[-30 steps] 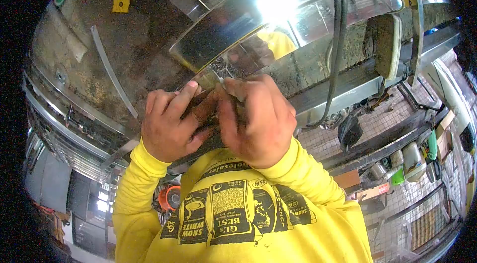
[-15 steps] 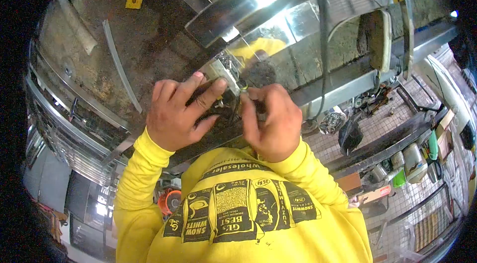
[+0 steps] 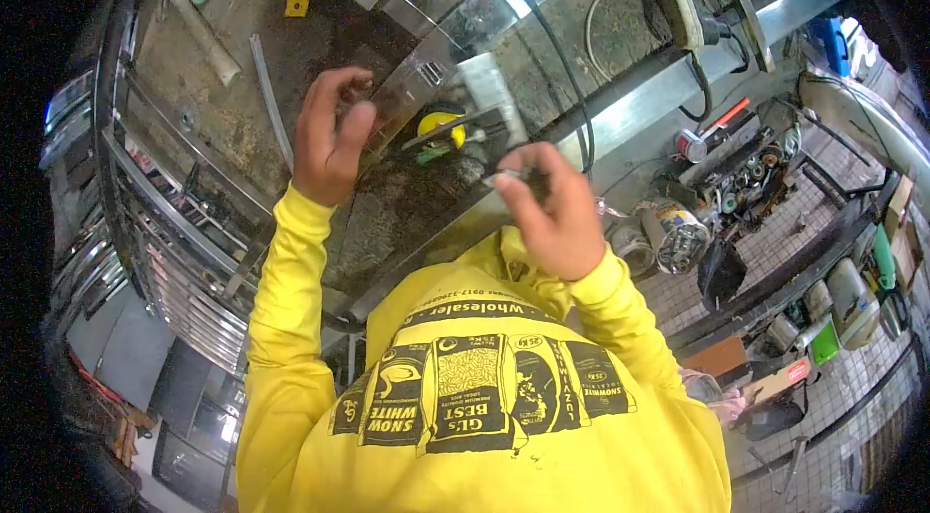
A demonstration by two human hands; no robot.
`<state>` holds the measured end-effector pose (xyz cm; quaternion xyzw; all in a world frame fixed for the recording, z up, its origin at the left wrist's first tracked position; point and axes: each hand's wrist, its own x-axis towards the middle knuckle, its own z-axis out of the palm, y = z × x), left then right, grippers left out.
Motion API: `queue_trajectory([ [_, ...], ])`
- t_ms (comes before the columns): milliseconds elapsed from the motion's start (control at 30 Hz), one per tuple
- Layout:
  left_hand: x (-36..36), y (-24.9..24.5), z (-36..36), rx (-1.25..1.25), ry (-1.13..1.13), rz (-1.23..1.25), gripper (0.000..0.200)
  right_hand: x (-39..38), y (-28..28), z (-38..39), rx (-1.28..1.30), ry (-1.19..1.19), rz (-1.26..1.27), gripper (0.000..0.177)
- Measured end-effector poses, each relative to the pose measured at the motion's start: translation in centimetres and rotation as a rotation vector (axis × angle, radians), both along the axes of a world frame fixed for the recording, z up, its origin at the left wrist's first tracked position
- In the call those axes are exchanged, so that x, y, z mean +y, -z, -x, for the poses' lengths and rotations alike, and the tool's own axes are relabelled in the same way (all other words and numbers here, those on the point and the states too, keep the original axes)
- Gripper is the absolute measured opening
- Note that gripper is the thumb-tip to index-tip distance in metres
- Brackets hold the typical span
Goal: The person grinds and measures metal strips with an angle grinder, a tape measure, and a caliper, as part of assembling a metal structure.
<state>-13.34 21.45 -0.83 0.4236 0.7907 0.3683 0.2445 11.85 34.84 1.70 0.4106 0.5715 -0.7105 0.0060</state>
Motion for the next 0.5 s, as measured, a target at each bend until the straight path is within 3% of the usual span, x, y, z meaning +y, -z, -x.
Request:
queue_trajectory([
  [67,2.0,0.2,-0.2,0.131,0.002,-0.01,0.052,0.5,-0.1,-2.0,0.007,0.073,-0.008,0.016],
  [200,4.1,0.4,-0.3,0.14,0.038,0.323,0.05,0.9,-0.7,-4.6,0.0,0.162,0.034,0.018],
  [300,3.6,2.3,0.3,-0.023,0.031,0.262,0.045,0.5,-0.3,-5.9,0.002,0.213,0.06,0.018],
  [333,3.4,3.0,0.6,-0.195,-0.066,0.259,0.038,0.3,-0.2,-6.2,0.007,0.233,0.071,0.018],
  [467,2.4,4.9,2.1,-0.411,-0.155,0.13,0.042,-0.1,0.1,-6.6,0.032,0.277,0.068,0.018],
  [500,2.4,4.4,2.1,-0.318,-0.108,0.14,0.042,-0.2,0.2,-6.6,0.045,0.286,0.075,0.018],
])
